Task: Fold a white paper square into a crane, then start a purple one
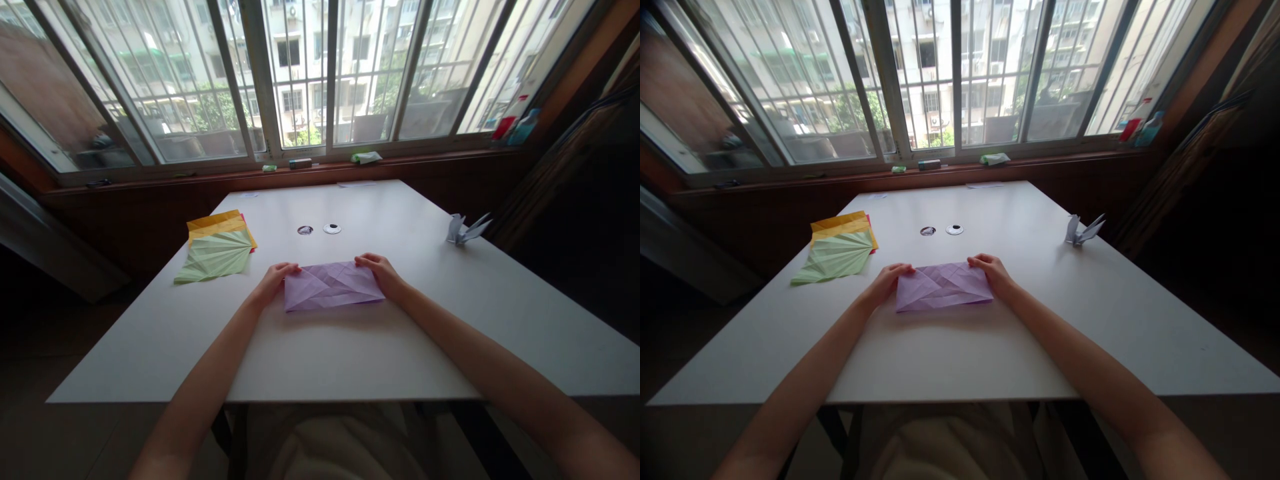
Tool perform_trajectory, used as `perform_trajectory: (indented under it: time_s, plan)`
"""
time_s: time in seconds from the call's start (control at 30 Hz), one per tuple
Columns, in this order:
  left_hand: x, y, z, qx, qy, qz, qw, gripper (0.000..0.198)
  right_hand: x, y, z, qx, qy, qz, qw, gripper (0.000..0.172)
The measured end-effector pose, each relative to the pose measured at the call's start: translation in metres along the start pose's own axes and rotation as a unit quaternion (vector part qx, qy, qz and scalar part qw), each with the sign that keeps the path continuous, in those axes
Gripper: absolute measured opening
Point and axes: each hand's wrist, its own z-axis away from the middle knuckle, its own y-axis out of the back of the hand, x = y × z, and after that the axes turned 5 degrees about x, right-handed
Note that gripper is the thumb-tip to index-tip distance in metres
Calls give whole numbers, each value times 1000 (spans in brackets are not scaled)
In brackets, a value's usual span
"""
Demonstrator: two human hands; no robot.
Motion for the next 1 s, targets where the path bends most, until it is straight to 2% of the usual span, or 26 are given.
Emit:
perform_trajectory:
  time_s: [0.13, 0.2, 0.37, 0.4, 0.47, 0.53, 0.57, 0.67, 0.77, 0.93, 1.0]
  plan:
    - [-6, -4, -2, 60, -112, -133, 983, 24, 4, 0, 0, -16, 43, 64, 997, 28]
    - [-9, -3, -4, 86, -143, -171, 971, 20, 6, -1, -1, -14, 61, 113, 992, 30]
    - [-11, -4, -4, 132, -190, -252, 940, 11, 10, -5, -1, 25, 172, 267, 948, 22]
    - [-9, -7, -1, 144, -208, -278, 927, 14, 11, -6, 0, 33, 189, 287, 939, 20]
    - [-6, -16, 7, 159, -289, -411, 850, 20, 12, -7, 1, 41, 210, 311, 926, 19]
    - [-2, -29, 17, 136, -351, -474, 796, 25, 13, -8, 2, 39, 218, 321, 921, 19]
    - [-1, -36, 21, 121, -368, -485, 784, 27, 13, -8, 3, 36, 220, 322, 920, 19]
    - [-3, -53, 30, 23, -377, -502, 778, 33, 12, -9, 4, 25, 231, 314, 921, 20]
    - [-10, -59, 31, -44, -336, -531, 777, 41, 11, -11, 6, 18, 243, 326, 914, 20]
    - [-20, -54, 27, -57, -312, -562, 764, 43, 12, -12, 8, 10, 255, 382, 888, 20]
    - [-22, -53, 27, -54, -302, -577, 757, 45, 15, -13, 7, 16, 281, 392, 876, 23]
